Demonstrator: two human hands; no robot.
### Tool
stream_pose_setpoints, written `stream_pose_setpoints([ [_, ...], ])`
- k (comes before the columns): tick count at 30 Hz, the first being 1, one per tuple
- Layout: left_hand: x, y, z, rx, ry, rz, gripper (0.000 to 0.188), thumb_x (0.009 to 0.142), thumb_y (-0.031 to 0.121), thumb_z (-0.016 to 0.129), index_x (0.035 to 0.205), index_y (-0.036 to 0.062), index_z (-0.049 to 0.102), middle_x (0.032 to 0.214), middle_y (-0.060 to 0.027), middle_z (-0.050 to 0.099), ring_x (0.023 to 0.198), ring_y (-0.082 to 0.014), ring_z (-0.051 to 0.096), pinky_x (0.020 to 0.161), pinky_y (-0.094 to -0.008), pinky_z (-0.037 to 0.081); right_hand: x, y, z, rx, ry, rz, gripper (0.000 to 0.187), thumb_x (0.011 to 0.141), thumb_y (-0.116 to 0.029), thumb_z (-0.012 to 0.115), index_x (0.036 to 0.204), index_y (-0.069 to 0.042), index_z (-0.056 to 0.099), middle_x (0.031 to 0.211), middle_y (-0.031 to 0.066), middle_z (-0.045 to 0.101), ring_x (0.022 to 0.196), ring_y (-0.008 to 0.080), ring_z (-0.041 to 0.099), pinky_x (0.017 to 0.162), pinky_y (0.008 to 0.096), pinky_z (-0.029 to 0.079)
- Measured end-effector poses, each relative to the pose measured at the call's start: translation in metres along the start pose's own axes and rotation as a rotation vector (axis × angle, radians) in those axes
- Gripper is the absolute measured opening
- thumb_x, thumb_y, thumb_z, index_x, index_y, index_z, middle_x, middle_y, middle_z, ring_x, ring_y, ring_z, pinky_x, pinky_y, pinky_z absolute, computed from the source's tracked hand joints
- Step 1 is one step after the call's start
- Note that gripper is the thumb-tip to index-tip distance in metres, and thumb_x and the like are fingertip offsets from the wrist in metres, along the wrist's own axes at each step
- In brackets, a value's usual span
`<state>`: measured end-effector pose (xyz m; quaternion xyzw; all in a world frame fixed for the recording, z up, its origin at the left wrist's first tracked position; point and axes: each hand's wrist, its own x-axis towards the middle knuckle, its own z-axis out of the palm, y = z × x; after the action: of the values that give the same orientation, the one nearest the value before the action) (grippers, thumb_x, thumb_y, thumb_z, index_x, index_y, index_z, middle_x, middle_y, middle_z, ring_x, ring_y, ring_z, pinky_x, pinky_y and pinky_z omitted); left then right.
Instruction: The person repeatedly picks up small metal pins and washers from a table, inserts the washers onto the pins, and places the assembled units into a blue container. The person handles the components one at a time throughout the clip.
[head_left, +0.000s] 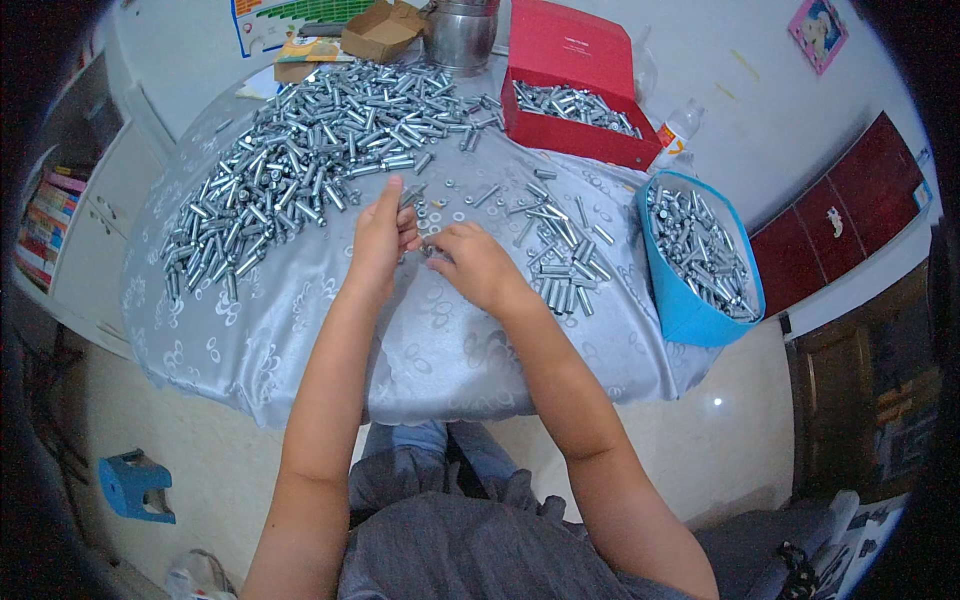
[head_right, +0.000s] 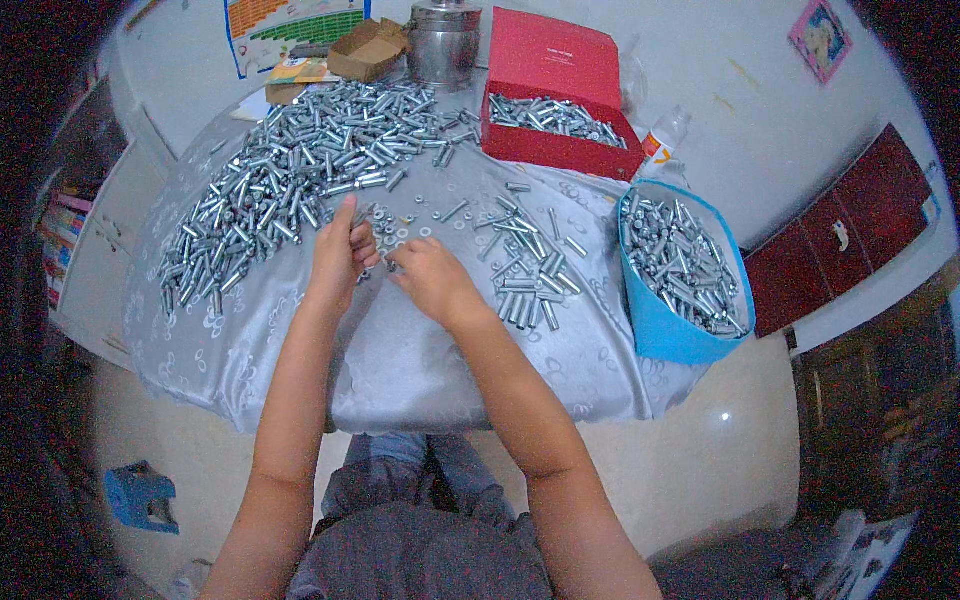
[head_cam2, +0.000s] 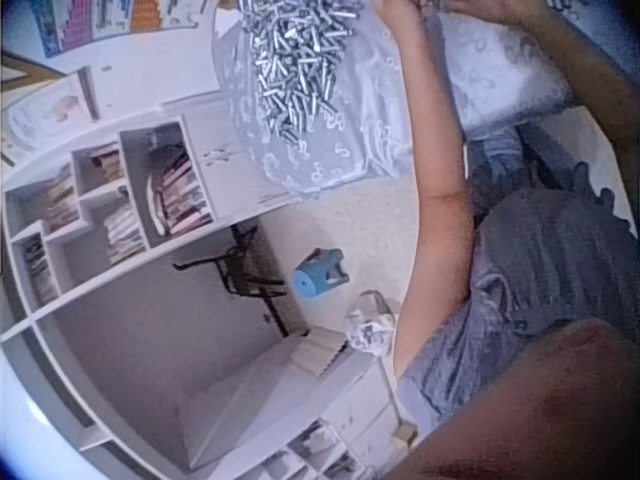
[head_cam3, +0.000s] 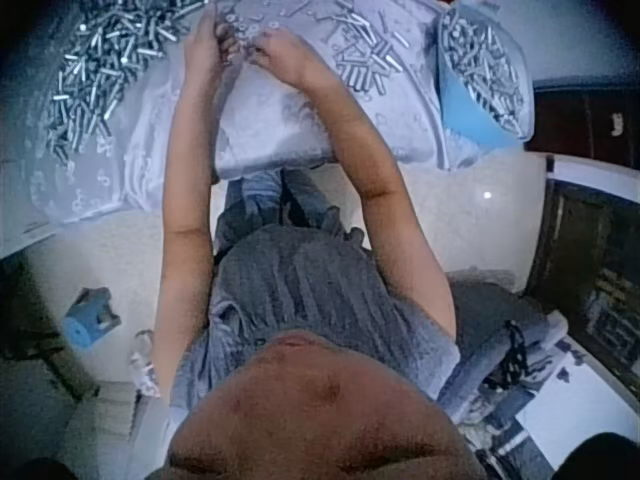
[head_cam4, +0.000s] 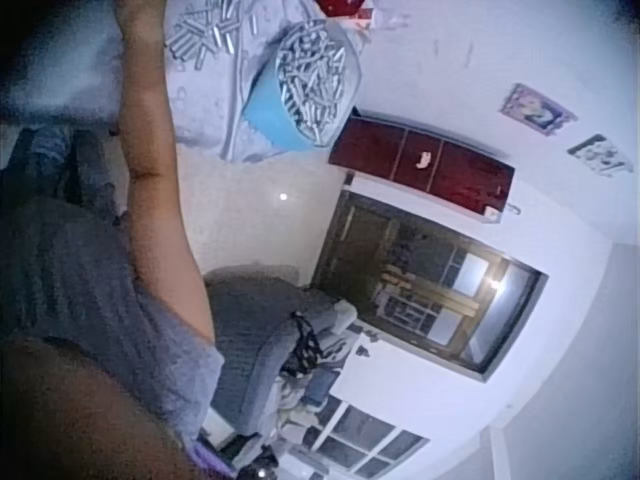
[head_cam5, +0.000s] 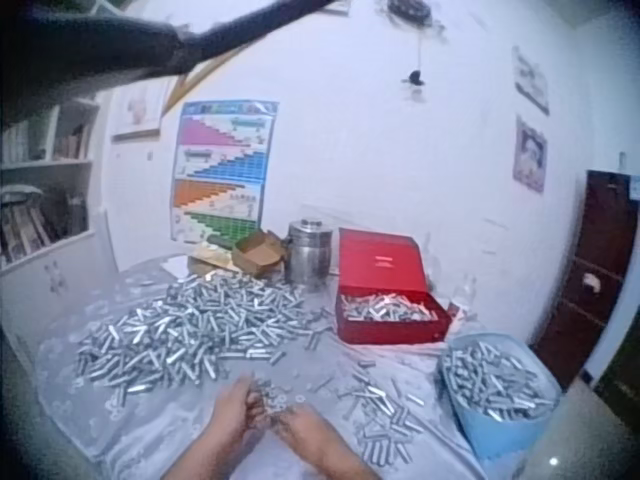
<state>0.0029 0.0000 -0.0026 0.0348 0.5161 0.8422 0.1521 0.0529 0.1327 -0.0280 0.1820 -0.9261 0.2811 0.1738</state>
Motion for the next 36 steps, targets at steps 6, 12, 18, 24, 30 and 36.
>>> stream_pose_setpoints([
  [6, 0.001, -0.002, -0.002, 0.045, -0.014, 0.001, 0.044, 0.085, 0.045, 0.045, 0.055, 0.0152, 0.031, 0.050, 0.0057, 0.029, 0.043, -0.0056, 0.027, 0.041, -0.0213, 0.027, -0.003, 0.004, 0.006, -0.087, 0.040, 0.025, 0.017, 0.072, -0.012, 0.060, 0.085, -0.001, 0.057, 0.085, 0.0127, 0.053, 0.087, 0.0299, 0.048, 0.080, 0.0362, 0.039],
  [12, 0.002, -0.003, -0.003, 0.074, -0.012, 0.001, 0.044, 0.085, 0.045, 0.045, 0.055, 0.0149, 0.033, 0.050, 0.0055, 0.030, 0.043, -0.0056, 0.027, 0.041, -0.0213, 0.027, -0.001, 0.004, 0.008, -0.119, 0.039, -0.001, 0.014, 0.074, -0.012, 0.058, 0.082, -0.001, 0.056, 0.086, 0.0143, 0.054, 0.084, 0.0298, 0.050, 0.077, 0.0374, 0.040],
  [18, 0.000, -0.002, -0.002, 0.097, -0.039, 0.000, 0.044, 0.085, 0.045, 0.044, 0.055, 0.0140, 0.035, 0.050, 0.0048, 0.031, 0.043, -0.0064, 0.029, 0.042, -0.0217, 0.028, 0.003, -0.007, -0.003, 0.044, 0.189, 0.089, 0.013, 0.077, -0.009, 0.049, 0.083, 0.001, 0.054, 0.082, 0.0151, 0.054, 0.081, 0.0306, 0.051, 0.072, 0.0378, 0.042],
  [24, 0.001, -0.009, 0.003, 0.258, 0.005, -0.046, 0.045, 0.086, 0.046, 0.042, 0.058, 0.0104, 0.042, 0.053, 0.0019, 0.039, 0.045, -0.0080, 0.033, 0.043, -0.0237, 0.031, 0.010, 0.007, -0.014, 0.671, 0.461, 0.203, 0.018, 0.087, -0.015, 0.041, 0.089, 0.001, 0.050, 0.075, 0.0083, 0.050, 0.070, 0.0176, 0.050, 0.065, 0.0296, 0.041],
  [30, -0.002, -0.016, 0.007, 0.367, -0.027, -0.002, 0.044, 0.086, 0.046, 0.043, 0.067, 0.0066, 0.049, 0.057, 0.0011, 0.043, 0.047, -0.0079, 0.037, 0.044, -0.0232, 0.032, 0.011, 0.006, -0.004, 0.751, 0.396, 0.229, 0.019, 0.090, -0.019, 0.040, 0.091, -0.002, 0.049, 0.073, 0.0016, 0.047, 0.066, 0.0083, 0.044, 0.062, 0.0211, 0.037],
  [36, 0.003, -0.021, 0.001, 0.336, -0.069, 0.025, 0.043, 0.085, 0.046, 0.044, 0.069, 0.0067, 0.050, 0.056, 0.0022, 0.042, 0.048, -0.0071, 0.036, 0.044, -0.0224, 0.031, 0.011, 0.008, -0.013, 0.887, 0.256, 0.300, 0.017, 0.088, -0.018, 0.045, 0.091, -0.003, 0.052, 0.072, -0.0003, 0.050, 0.065, 0.0063, 0.045, 0.060, 0.0188, 0.037],
])
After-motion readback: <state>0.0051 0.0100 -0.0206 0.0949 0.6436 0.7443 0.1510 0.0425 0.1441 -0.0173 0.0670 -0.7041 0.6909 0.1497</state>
